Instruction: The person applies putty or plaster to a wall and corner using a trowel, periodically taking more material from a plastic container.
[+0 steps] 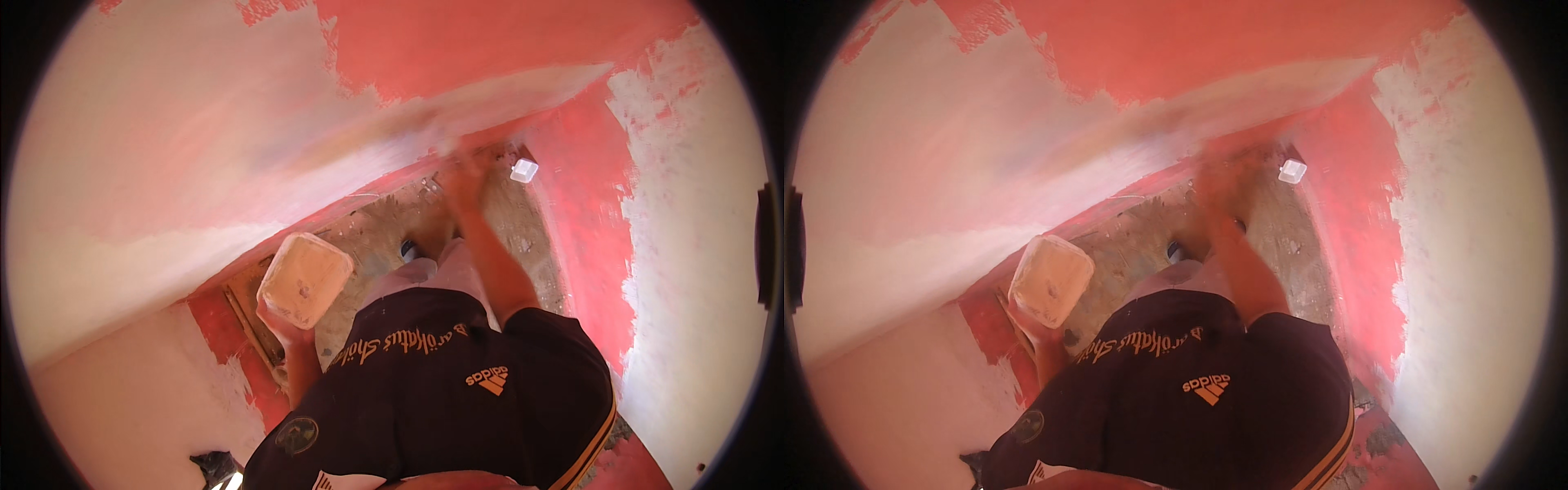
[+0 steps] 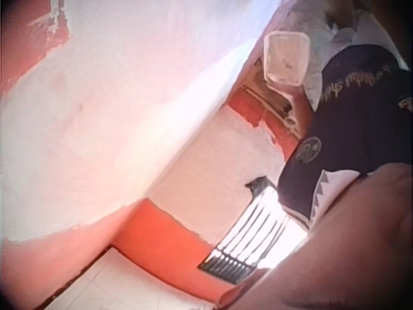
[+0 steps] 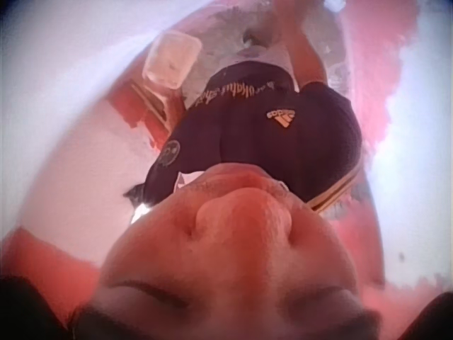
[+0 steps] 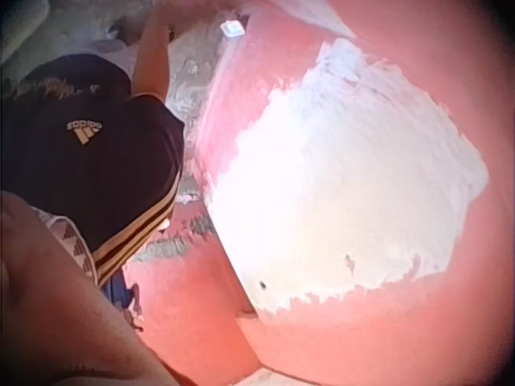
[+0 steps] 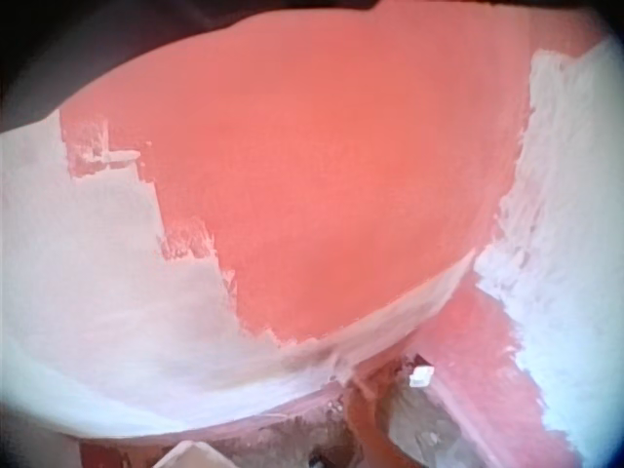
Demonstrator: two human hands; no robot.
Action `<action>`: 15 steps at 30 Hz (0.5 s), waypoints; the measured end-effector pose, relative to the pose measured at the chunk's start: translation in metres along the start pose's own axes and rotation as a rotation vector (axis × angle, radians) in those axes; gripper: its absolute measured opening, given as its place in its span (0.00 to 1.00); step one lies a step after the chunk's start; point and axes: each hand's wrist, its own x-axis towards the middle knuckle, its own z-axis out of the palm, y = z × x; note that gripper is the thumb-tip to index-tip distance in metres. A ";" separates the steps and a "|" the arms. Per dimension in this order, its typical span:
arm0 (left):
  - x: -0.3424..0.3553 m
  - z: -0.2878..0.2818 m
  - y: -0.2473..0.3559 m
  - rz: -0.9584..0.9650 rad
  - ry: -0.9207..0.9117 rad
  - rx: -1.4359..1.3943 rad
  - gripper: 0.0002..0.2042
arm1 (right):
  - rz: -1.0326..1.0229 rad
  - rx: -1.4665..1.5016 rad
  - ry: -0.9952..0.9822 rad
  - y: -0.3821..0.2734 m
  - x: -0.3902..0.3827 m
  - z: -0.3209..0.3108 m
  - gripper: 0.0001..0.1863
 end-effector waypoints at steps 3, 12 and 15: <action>-0.003 -0.005 0.000 -0.026 0.040 -0.052 0.26 | 0.273 0.406 0.217 -0.002 0.092 -0.050 0.11; -0.012 0.011 0.003 0.004 0.100 0.052 0.27 | 0.290 0.342 -0.171 -0.057 -0.079 0.093 0.25; -0.010 -0.008 0.003 0.041 0.001 0.062 0.27 | 0.482 0.261 -0.090 -0.018 -0.015 0.017 0.18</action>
